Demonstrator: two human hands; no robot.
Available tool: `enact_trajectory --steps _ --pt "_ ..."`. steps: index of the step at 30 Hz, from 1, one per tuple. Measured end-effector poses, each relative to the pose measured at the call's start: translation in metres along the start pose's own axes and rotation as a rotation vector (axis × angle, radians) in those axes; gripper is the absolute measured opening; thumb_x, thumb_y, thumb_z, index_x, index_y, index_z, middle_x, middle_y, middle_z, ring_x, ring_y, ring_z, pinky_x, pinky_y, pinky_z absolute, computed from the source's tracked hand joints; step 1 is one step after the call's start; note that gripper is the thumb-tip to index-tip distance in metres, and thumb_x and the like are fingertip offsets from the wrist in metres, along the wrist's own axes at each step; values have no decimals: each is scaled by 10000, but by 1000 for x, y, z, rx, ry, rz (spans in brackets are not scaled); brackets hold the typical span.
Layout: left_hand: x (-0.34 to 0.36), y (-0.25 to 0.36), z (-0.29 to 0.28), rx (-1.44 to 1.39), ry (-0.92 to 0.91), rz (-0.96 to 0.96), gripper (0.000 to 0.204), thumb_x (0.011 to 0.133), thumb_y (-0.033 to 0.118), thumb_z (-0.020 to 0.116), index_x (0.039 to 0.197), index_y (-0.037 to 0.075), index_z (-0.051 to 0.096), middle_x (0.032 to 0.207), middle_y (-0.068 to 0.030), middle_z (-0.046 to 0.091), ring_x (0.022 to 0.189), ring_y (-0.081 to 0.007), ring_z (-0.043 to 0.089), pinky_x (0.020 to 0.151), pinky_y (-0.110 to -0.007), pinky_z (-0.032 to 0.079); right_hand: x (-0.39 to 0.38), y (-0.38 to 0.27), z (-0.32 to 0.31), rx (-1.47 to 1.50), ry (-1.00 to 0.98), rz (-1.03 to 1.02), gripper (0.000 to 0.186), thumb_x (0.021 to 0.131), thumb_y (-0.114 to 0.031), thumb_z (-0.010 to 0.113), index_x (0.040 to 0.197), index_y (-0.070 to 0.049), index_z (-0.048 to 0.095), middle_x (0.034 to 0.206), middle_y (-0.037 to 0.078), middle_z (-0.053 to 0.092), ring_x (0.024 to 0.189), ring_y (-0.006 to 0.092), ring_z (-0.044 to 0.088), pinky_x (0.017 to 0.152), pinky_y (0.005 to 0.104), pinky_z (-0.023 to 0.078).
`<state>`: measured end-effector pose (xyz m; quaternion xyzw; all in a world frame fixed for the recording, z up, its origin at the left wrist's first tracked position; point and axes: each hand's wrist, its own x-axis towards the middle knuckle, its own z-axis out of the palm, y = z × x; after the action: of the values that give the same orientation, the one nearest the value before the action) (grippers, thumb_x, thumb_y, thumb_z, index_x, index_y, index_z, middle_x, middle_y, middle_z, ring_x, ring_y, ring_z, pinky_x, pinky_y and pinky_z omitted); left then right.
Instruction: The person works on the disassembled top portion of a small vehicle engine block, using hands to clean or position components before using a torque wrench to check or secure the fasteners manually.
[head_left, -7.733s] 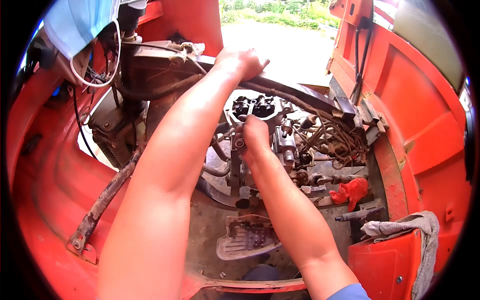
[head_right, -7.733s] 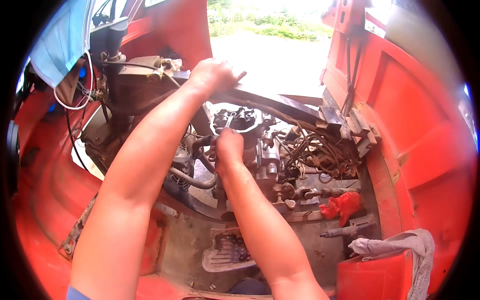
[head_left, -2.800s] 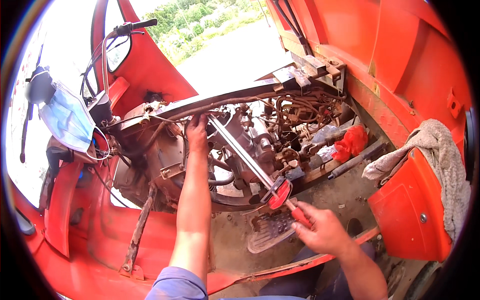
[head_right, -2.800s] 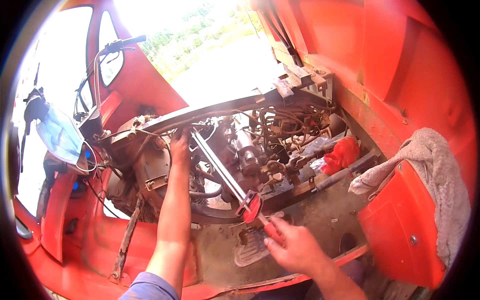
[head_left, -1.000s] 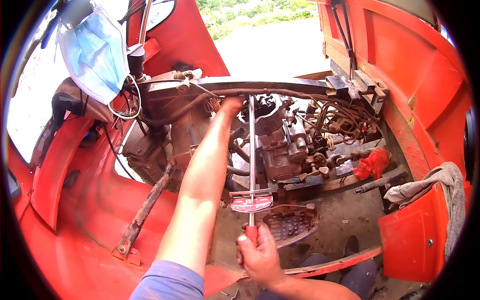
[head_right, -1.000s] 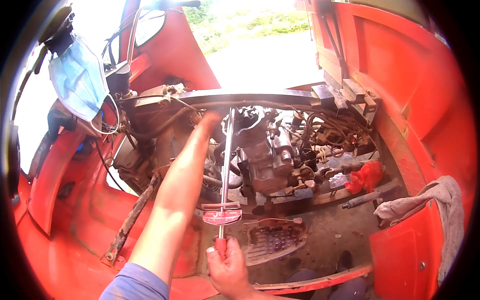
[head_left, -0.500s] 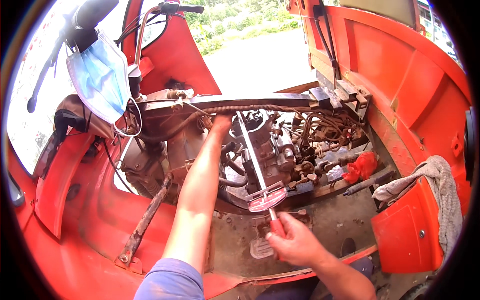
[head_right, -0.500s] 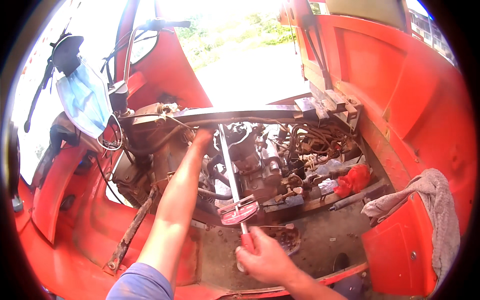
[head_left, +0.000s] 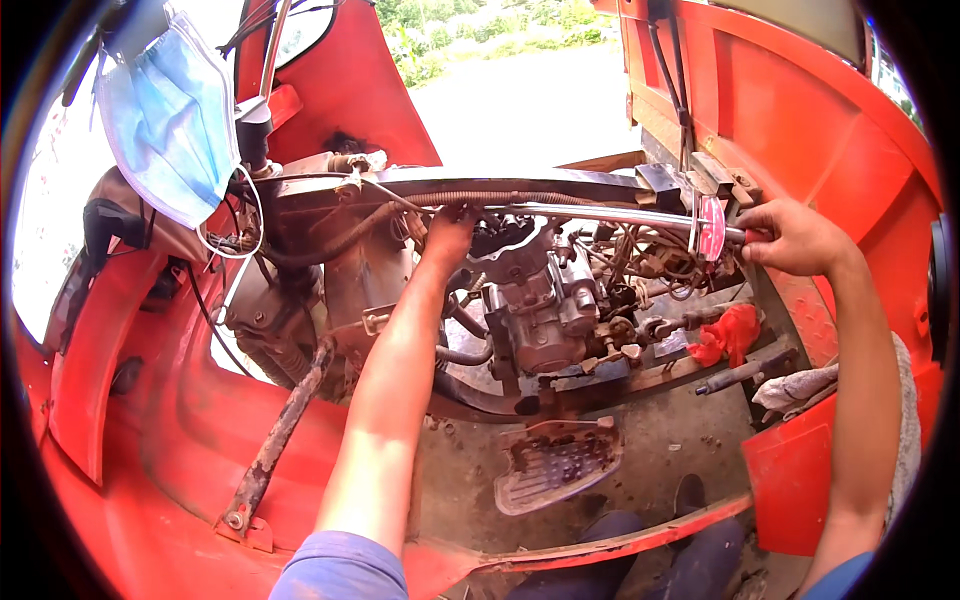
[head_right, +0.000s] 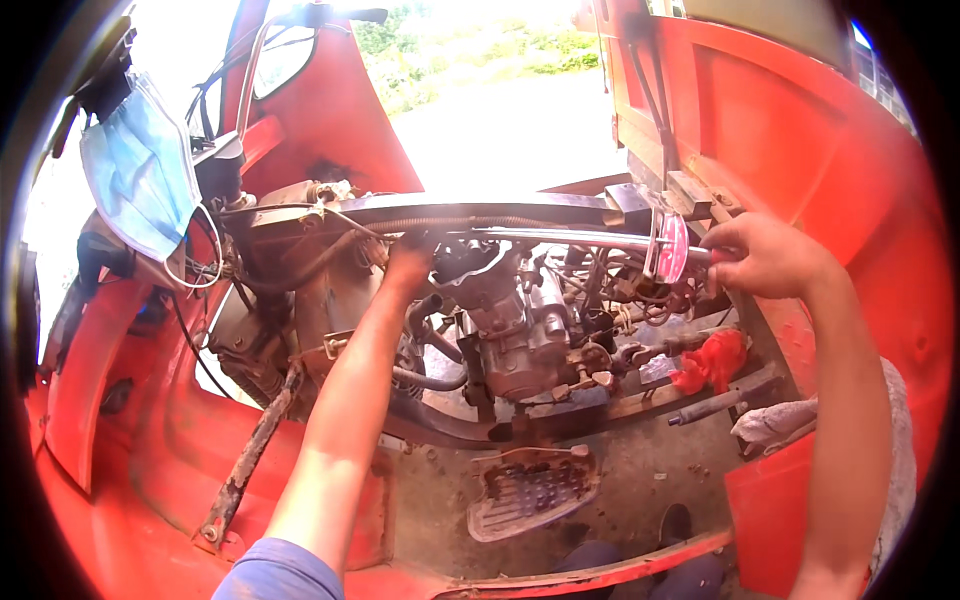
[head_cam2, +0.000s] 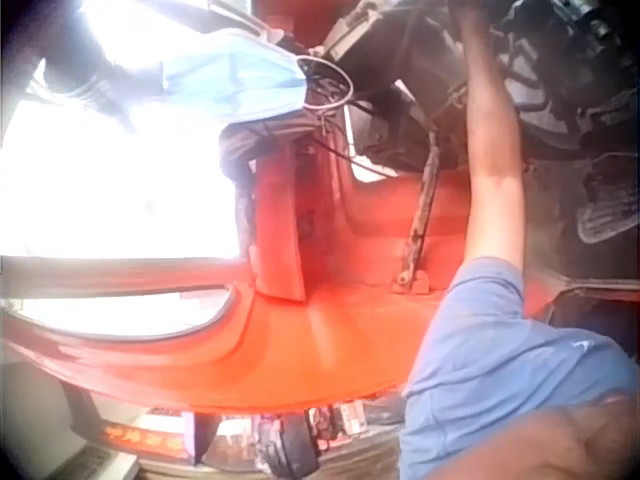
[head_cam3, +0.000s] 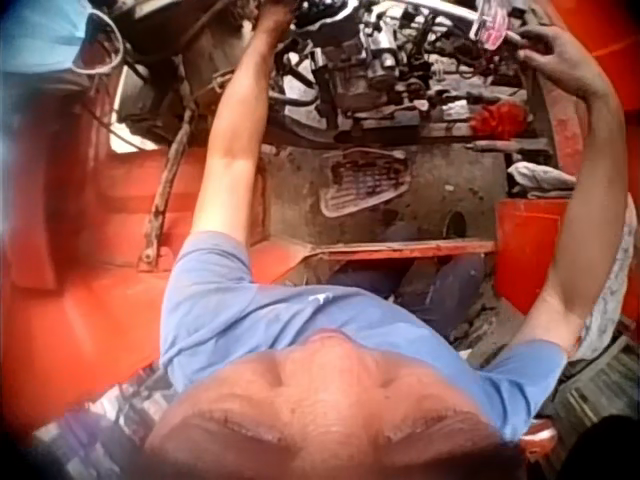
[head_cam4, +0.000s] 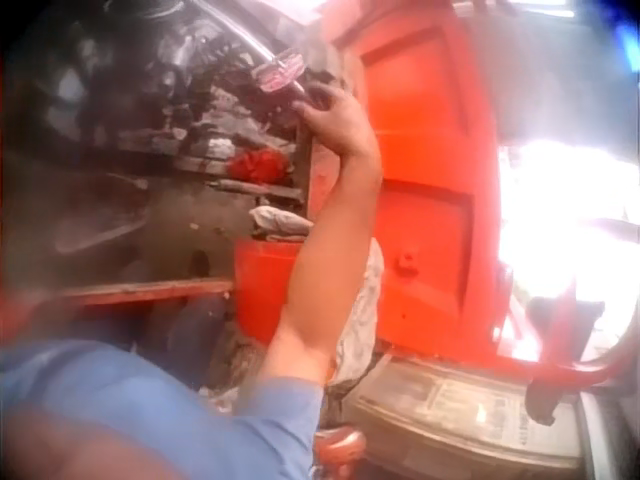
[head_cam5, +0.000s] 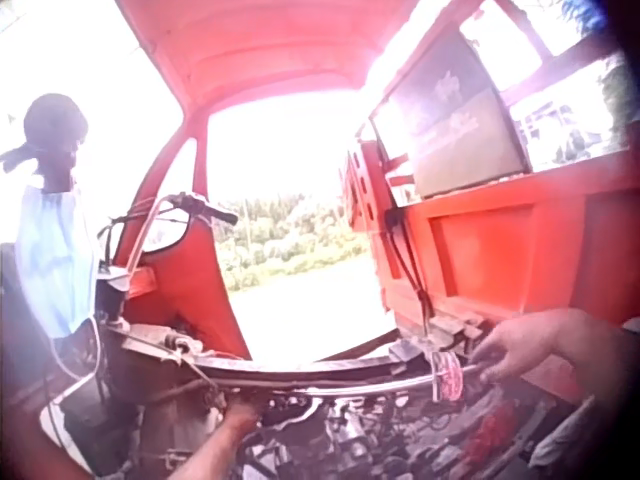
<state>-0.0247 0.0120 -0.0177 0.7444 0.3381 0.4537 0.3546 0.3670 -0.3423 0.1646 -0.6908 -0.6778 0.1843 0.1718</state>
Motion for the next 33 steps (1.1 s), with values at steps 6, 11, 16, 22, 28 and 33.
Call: enact_trajectory --steps 6,11,16,22,28,33 --pt "-2 4 -9 33 -38 -23 373 995 272 687 1222 -24 679 1144 -121 739 1070 -184 638 947 -343 480 1 -18 11 -167 -105 46 313 885 -176 736 1151 -12 711 983 185 724 895 293 689 820 406 534" --pt "7 30 1 184 -41 -32 349 987 200 666 1266 -10 656 1245 -161 715 1176 -250 646 1017 -363 468 -43 -52 45 -90 -86 32 275 880 -175 738 1092 -5 695 861 199 695 804 359 667 734 430 517" --pt "29 22 0 323 -79 -185 384 978 219 663 1300 13 643 1323 -174 675 1281 -303 599 1082 -388 439 -74 -91 80 65 -19 -24 418 880 -153 753 1245 18 644 828 158 656 752 270 652 692 378 504" --pt "22 37 5 135 -58 -205 430 976 236 592 1347 19 612 1387 -188 635 1330 -300 560 1097 -384 421 -106 -146 119 896 -22 177 599 944 -46 663 1470 114 427 1231 98 637 1063 131 604 960 278 491" --pt "34 0 -9 418 -135 -150 471 996 320 543 1359 29 616 1415 -220 605 1353 -340 538 1121 -397 405 -111 -226 171 1347 -129 189 757 958 -188 713 1556 48 315 1167 58 608 1058 117 578 941 298 486" --pt "32 9 6 108 -110 -184 527 993 397 577 1387 48 608 1431 -165 612 1348 -280 548 1123 -374 403 -94 -251 274 1691 -258 149 471 1066 -181 561 1458 14 387 1051 53 608 956 106 553 876 284 475"
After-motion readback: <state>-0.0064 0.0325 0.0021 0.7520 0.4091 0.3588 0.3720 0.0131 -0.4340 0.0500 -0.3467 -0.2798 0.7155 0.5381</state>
